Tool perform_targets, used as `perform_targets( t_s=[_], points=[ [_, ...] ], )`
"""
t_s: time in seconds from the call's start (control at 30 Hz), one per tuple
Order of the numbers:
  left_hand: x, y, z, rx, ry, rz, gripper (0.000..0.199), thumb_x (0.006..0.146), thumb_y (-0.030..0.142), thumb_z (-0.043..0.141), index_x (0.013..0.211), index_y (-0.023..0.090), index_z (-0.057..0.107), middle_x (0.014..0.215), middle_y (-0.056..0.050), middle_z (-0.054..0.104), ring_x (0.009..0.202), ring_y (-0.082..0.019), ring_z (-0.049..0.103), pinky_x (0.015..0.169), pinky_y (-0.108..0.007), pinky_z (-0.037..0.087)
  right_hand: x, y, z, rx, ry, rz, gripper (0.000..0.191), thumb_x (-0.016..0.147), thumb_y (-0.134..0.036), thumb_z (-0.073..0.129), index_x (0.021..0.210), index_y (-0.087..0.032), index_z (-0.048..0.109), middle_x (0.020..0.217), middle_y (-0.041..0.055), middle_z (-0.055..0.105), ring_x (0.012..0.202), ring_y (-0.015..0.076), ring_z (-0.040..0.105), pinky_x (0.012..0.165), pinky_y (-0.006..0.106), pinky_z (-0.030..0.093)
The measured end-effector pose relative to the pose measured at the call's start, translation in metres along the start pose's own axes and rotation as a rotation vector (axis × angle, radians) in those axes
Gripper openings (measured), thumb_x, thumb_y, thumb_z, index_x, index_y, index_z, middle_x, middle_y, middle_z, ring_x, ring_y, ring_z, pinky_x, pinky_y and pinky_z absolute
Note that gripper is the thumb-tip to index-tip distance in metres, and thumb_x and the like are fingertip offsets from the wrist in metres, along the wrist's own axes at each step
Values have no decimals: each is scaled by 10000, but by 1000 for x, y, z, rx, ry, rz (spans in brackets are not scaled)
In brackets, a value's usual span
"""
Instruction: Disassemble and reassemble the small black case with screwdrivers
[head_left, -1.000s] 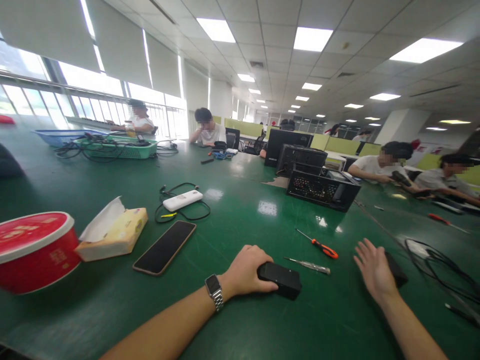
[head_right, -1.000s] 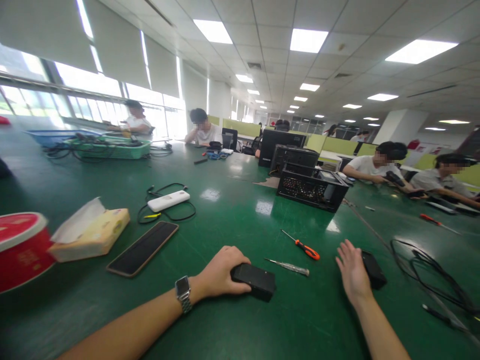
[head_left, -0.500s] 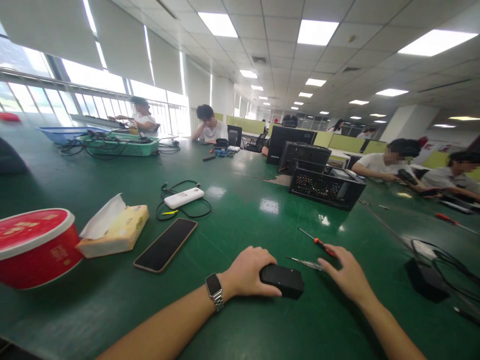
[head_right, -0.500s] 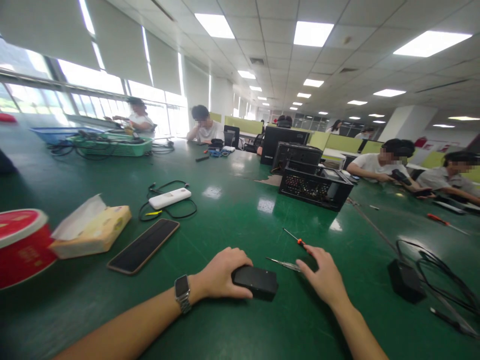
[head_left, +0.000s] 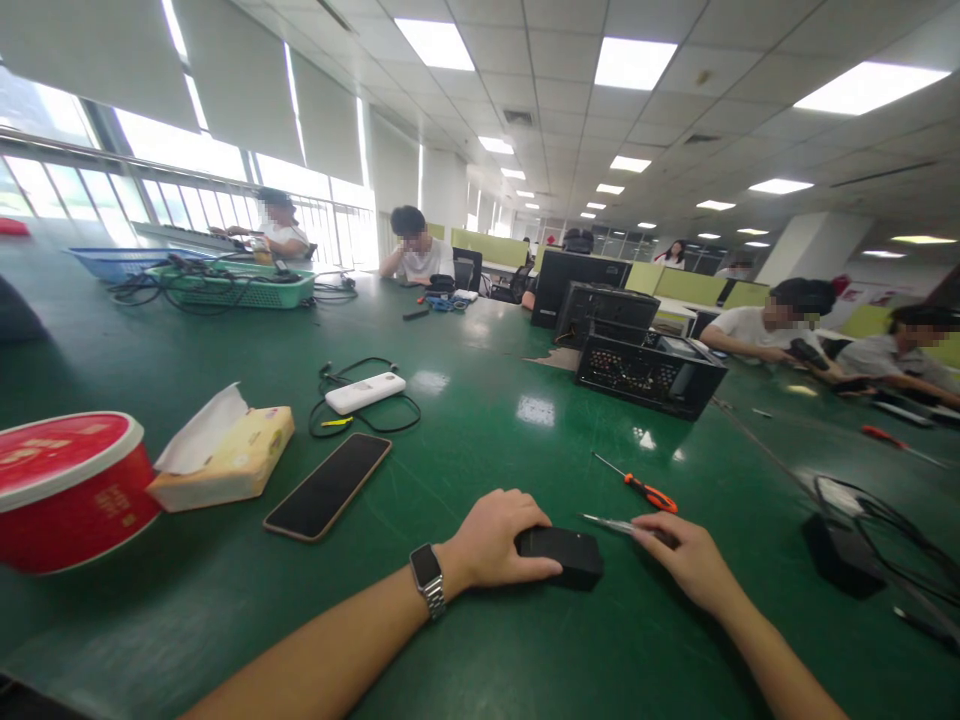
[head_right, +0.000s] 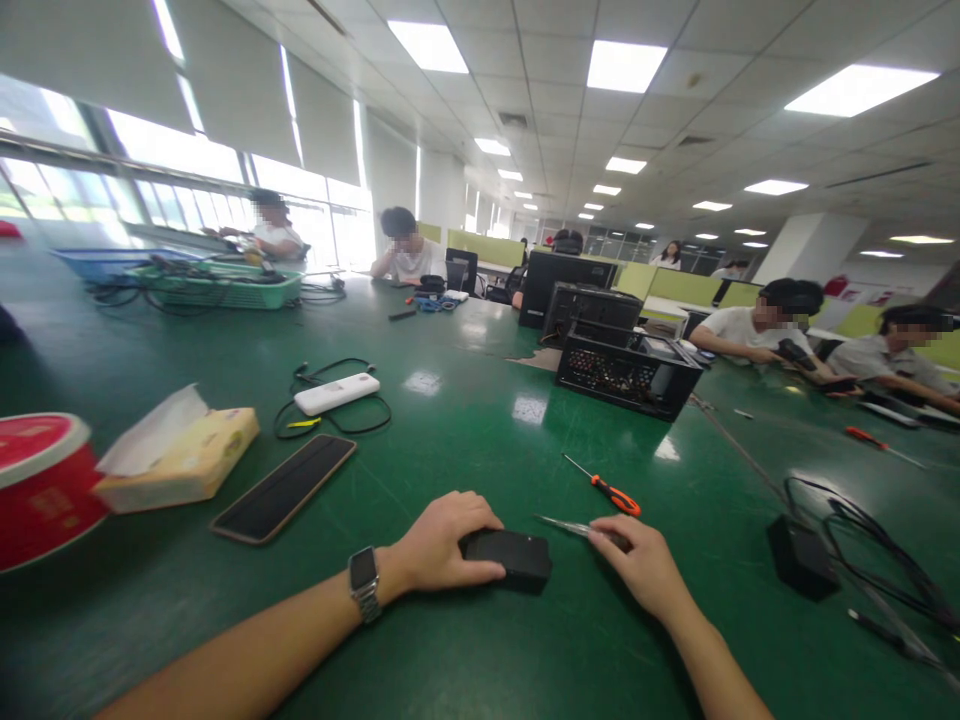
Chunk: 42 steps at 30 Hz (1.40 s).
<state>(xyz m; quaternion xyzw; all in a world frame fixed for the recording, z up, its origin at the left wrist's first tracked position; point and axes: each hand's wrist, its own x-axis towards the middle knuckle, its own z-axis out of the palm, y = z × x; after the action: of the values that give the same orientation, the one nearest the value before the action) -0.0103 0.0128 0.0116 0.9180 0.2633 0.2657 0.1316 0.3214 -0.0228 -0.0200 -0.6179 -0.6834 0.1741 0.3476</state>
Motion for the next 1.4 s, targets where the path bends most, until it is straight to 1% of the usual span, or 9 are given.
perform_targets(
  t_s=[0.17, 0.3, 0.67, 0.83, 0.93, 1.1, 1.2, 1.3, 1.4],
  points=[
    [0, 0, 0, 34, -2, -14, 436, 768, 583, 670, 992, 210, 683, 919, -41, 692, 855, -211, 626, 745, -305, 436, 10, 9, 7, -253, 130, -181, 345, 813, -510, 600, 959, -229, 736, 1024, 85, 700, 996, 275, 618, 910, 448, 474],
    [1, 1, 0, 41, -2, -20, 434, 766, 583, 674, 982, 207, 686, 905, -36, 691, 844, -207, 634, 734, -298, 440, 20, 37, 0, -358, 282, -55, 474, 801, -539, 546, 1100, -203, 698, 1240, 131, 614, 1152, 336, 531, 981, 536, 405],
    [0, 0, 1, 43, -15, -20, 424, 784, 575, 657, 994, 207, 676, 895, -38, 683, 838, -207, 626, 735, -291, 454, 19, 45, -3, -322, 210, 36, 403, 833, -493, 485, 1065, -270, 726, 1094, 64, 708, 1030, 311, 594, 915, 512, 440],
    [0, 1, -1, 48, -20, -24, 422, 785, 567, 666, 1005, 206, 678, 895, -38, 683, 846, -208, 623, 746, -291, 455, 19, 37, -3, -279, 217, 46, 257, 773, -447, 562, 753, -288, 762, 967, 56, 732, 935, 315, 608, 875, 513, 439],
    [0, 0, 0, 54, -22, -24, 429, 781, 567, 669, 1013, 206, 677, 907, -39, 685, 848, -207, 625, 745, -291, 458, 18, 34, -2, -189, 288, 57, 233, 733, -449, 604, 738, -271, 754, 925, 59, 734, 888, 295, 623, 856, 482, 460],
    [0, -2, 2, 47, -18, -17, 437, 781, 577, 658, 1023, 213, 673, 920, -43, 687, 855, -209, 629, 749, -289, 462, 13, 21, -12, 34, 585, 67, 409, 792, -481, 568, 1068, -194, 659, 975, 83, 694, 802, 225, 639, 758, 391, 510],
    [0, -2, 2, 52, -19, -17, 430, 783, 574, 657, 1016, 213, 672, 915, -41, 684, 857, -212, 626, 753, -291, 462, 7, 1, -23, 417, 721, 31, 381, 777, -434, 649, 1075, -198, 613, 749, 6, 618, 627, 152, 568, 624, 327, 499],
    [-1, -1, 1, 56, -25, -18, 423, 784, 567, 662, 1014, 213, 672, 916, -41, 681, 862, -214, 624, 754, -290, 462, 1, -21, -26, 887, 587, 52, 266, 734, -361, 732, 932, -203, 654, 501, -82, 428, 475, 90, 408, 490, 252, 421],
    [-1, -1, 1, 56, -24, -17, 428, 788, 567, 660, 1027, 211, 670, 915, -41, 679, 868, -214, 622, 762, -290, 463, -4, -37, -19, 986, 464, 129, 232, 738, -364, 737, 876, -185, 686, 447, -85, 390, 440, 73, 367, 455, 233, 399]
  ],
)
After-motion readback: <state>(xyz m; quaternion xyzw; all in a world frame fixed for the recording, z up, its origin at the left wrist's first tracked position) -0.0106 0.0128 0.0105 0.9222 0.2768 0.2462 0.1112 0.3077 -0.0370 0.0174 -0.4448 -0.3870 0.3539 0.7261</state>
